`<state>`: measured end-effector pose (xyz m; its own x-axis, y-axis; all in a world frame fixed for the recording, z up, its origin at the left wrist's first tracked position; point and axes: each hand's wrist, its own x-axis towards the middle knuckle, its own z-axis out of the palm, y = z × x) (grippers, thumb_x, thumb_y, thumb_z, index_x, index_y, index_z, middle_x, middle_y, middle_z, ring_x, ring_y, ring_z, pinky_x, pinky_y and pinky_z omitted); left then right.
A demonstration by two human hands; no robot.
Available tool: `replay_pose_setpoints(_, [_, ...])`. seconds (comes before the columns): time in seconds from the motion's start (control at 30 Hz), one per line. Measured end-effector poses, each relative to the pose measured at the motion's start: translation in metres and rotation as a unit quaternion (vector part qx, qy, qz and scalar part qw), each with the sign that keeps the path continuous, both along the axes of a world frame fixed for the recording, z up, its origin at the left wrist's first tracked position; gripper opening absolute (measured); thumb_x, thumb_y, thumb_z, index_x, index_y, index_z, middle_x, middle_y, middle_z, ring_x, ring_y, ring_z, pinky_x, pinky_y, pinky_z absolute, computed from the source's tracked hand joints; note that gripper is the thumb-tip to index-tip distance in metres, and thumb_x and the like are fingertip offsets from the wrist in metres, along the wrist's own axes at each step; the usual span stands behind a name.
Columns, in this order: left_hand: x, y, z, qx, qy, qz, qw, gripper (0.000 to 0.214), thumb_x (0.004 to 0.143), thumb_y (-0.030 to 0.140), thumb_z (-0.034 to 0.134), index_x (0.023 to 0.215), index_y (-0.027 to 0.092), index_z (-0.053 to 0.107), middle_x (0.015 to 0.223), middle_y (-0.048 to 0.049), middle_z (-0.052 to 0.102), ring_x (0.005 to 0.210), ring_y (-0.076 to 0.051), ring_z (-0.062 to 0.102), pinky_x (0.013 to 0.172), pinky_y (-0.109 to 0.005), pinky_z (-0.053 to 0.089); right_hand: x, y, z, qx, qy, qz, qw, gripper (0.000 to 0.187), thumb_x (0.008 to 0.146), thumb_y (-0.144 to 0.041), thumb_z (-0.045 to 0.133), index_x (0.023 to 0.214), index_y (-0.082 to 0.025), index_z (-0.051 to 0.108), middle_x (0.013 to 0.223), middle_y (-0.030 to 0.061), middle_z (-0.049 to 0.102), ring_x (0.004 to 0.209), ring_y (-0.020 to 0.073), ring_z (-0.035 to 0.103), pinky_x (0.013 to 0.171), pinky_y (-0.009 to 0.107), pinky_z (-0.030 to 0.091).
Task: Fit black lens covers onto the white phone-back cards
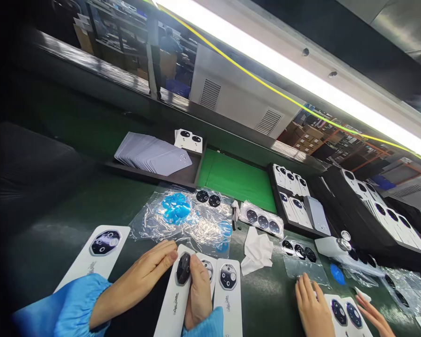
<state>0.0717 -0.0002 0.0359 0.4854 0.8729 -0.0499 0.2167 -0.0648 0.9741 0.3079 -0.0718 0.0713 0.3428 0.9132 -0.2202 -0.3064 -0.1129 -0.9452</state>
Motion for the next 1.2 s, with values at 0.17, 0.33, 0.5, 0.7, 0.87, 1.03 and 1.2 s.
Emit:
replay_pose_setpoints(0.17, [-0.002,0.003,0.0,-0.047,0.014,-0.001,0.999,0.036,0.088,0.053,0.037,0.069,0.024,0.046,0.073,0.0005,0.053,0.077,-0.022,0.052,0.073,-0.032,0.038,0.099,-0.027,0.012,0.082,-0.036,-0.17,0.981,0.022,0.053,-0.024,0.085,0.051,-0.027,0.064,0.053,-0.0118,0.07,0.051,0.0011,0.066,0.05,0.007,0.042])
replay_pose_setpoints(0.33, [0.001,0.004,-0.012,-0.186,-0.101,-0.04,0.976,0.046,0.077,0.067,0.051,0.073,0.021,0.045,0.067,0.004,0.05,0.066,-0.016,0.049,0.06,-0.027,0.036,0.01,-0.01,-0.027,0.021,-0.041,-0.053,0.998,0.027,0.09,-0.034,0.059,0.109,-0.015,0.061,0.108,0.0051,0.065,0.09,0.0181,0.065,0.076,0.037,0.055])
replay_pose_setpoints(0.5, [0.002,0.003,-0.013,-0.281,-0.194,-0.069,0.937,0.05,0.063,0.057,0.074,0.089,0.019,0.053,0.084,-0.002,0.064,0.083,-0.021,0.059,0.07,-0.029,0.044,-0.081,0.012,-0.06,-0.029,-0.038,-0.004,0.999,0.029,0.091,-0.036,0.056,0.114,-0.017,0.058,0.114,0.0061,0.061,0.094,0.0195,0.062,0.079,0.038,0.053])
replay_pose_setpoints(0.7, [-0.005,0.005,-0.001,-0.303,-0.172,-0.093,0.933,0.042,0.069,0.053,0.069,0.088,0.02,0.051,0.085,0.0009,0.059,0.078,-0.017,0.055,0.067,-0.026,0.043,-0.104,0.021,-0.055,-0.053,-0.007,-0.015,0.998,0.044,0.066,-0.061,0.072,0.072,-0.019,0.061,0.067,-0.0012,0.063,0.068,0.018,0.061,0.06,0.027,0.049])
replay_pose_setpoints(0.87, [-0.006,0.004,-0.001,-0.273,-0.151,-0.08,0.947,0.041,0.073,0.057,0.063,0.085,0.02,0.05,0.082,0.0017,0.056,0.078,-0.017,0.052,0.069,-0.028,0.042,-0.107,0.023,-0.048,-0.05,-0.031,-0.043,0.997,0.046,0.061,-0.062,0.075,0.069,-0.019,0.062,0.063,-0.002,0.061,0.064,0.0164,0.058,0.06,0.027,0.048])
replay_pose_setpoints(1.03, [-0.006,0.004,0.001,-0.234,-0.122,-0.065,0.962,0.036,0.075,0.055,0.059,0.082,0.021,0.051,0.077,0.0031,0.051,0.076,-0.017,0.049,0.068,-0.028,0.04,-0.105,0.023,-0.062,-0.029,-0.059,-0.066,0.996,0.046,0.066,-0.064,0.068,0.073,-0.019,0.064,0.065,0.0001,0.063,0.065,0.018,0.058,0.059,0.028,0.049])
replay_pose_setpoints(1.2, [-0.004,0.004,-0.002,-0.22,-0.099,-0.056,0.969,0.034,0.076,0.054,0.057,0.08,0.021,0.049,0.074,0.0027,0.052,0.07,-0.016,0.048,0.06,-0.026,0.038,-0.108,0.026,-0.05,-0.054,-0.035,-0.061,0.996,0.048,0.054,-0.064,0.076,0.065,-0.02,0.061,0.063,-0.0012,0.063,0.065,0.0175,0.058,0.06,0.027,0.049])
